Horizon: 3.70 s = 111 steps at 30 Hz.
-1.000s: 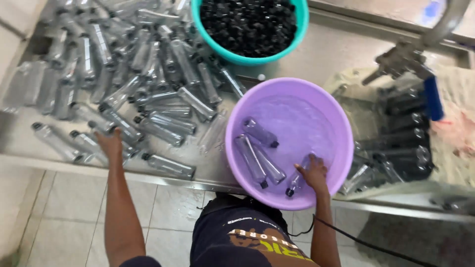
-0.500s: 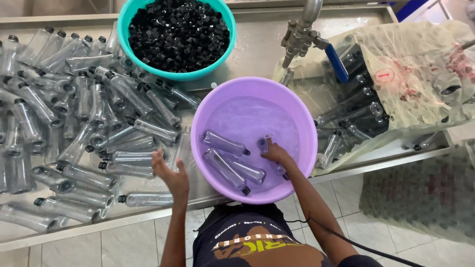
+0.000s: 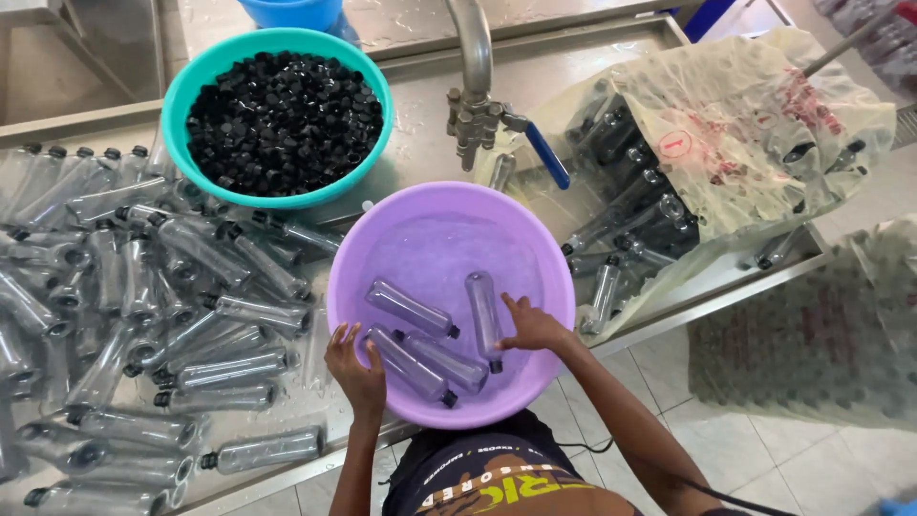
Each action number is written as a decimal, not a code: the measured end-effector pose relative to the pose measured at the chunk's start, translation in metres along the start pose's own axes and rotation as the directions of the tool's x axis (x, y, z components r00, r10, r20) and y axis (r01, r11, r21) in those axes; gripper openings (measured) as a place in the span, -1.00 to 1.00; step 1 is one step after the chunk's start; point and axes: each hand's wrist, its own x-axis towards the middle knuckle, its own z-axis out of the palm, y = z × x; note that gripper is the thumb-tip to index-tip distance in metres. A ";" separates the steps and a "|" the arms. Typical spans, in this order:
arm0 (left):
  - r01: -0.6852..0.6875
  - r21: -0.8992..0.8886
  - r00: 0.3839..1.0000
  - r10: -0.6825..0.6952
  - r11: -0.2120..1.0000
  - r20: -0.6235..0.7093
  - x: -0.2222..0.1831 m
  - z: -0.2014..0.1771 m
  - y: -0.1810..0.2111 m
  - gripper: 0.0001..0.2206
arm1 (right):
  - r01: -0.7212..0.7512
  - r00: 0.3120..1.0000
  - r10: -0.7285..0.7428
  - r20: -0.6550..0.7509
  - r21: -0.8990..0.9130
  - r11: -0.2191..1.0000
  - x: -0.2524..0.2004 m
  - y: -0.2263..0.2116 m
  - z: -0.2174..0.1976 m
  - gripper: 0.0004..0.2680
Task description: Manually rinsing empty plastic bottles in a basin of water at a production workstation.
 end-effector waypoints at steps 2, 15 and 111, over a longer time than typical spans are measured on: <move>0.018 0.013 1.000 -0.018 1.000 -0.011 0.005 0.001 -0.001 -0.63 | 0.041 0.997 -0.048 0.053 0.126 0.991 0.024 -0.001 0.042 0.02; 0.060 0.005 0.997 -0.060 0.998 -0.040 0.004 -0.008 0.014 -0.76 | 0.392 0.589 -0.781 -0.205 -0.773 0.498 0.118 0.015 0.069 -0.19; 0.081 -0.013 0.996 -0.082 0.997 -0.040 -0.006 -0.009 0.013 -0.74 | 0.010 0.941 -0.295 -0.167 0.883 -0.469 0.058 -0.018 -0.028 -0.67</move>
